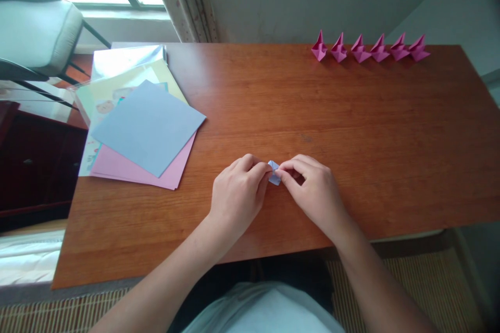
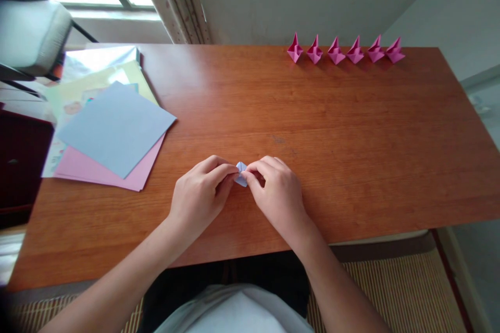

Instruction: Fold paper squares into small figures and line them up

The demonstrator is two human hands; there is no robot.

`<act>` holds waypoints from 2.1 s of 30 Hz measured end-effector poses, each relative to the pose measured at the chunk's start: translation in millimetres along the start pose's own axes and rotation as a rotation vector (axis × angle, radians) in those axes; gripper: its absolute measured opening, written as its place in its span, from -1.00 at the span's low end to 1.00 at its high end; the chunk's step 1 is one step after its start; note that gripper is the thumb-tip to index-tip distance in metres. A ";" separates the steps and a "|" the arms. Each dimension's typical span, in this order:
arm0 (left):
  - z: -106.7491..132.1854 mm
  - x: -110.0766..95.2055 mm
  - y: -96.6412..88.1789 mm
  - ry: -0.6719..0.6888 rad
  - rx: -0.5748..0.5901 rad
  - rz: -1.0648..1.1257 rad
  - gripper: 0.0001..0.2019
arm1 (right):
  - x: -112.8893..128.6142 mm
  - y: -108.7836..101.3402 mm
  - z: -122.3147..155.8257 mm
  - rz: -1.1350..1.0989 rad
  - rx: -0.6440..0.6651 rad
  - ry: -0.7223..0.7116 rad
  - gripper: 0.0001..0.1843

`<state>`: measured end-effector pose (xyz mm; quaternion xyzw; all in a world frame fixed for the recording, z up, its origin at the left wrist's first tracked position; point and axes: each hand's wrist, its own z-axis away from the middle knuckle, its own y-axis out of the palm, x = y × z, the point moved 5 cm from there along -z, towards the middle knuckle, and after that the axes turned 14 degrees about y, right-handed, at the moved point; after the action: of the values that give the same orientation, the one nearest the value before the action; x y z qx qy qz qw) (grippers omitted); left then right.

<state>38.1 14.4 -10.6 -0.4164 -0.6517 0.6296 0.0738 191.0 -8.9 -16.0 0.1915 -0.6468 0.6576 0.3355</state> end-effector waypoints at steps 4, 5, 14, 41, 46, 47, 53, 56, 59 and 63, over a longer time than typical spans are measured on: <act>-1.9 0.0 -0.4 -0.043 0.021 -0.021 -0.84 | 2.3 1.7 -3.4 0.059 0.021 0.022 -0.82; -2.4 0.4 -0.3 -0.052 0.027 -0.018 -0.85 | 2.9 1.7 -4.3 0.071 0.022 0.030 -0.82; -5.5 6.5 1.3 -0.091 0.011 -0.001 -0.84 | 4.6 2.4 -11.7 0.120 0.002 0.055 -0.78; -5.7 5.0 2.3 -0.080 0.008 -0.012 -0.81 | 4.9 1.1 -0.9 0.162 -0.082 0.039 -0.85; -2.2 8.4 0.6 -0.043 -0.037 0.130 -0.90 | 3.6 -1.0 4.1 -0.068 -0.019 -0.018 -0.85; -2.3 9.3 -0.8 -0.036 -0.057 0.190 -0.90 | 2.0 -1.4 5.0 -0.134 -0.002 -0.003 -0.85; -4.3 15.1 -8.9 -0.054 -0.193 0.554 -0.94 | -6.2 2.2 10.3 -0.423 -0.034 0.090 -0.91; -2.0 19.0 -4.8 -0.105 -0.192 0.708 -0.91 | -2.2 2.0 11.6 -0.454 -0.103 0.022 -0.95; 0.4 21.5 -1.3 -0.133 -0.207 0.804 -0.91 | 3.6 -0.3 11.3 -0.434 -0.150 -0.049 -0.93; -0.4 19.8 -9.0 -0.083 -0.315 0.760 -0.94 | 4.1 2.1 8.9 -0.481 -0.127 -0.064 -0.93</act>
<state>21.6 28.5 -11.1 -0.6080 -0.5424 0.5207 -0.2549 185.1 -16.7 -13.9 0.3394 -0.6328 0.5105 0.4730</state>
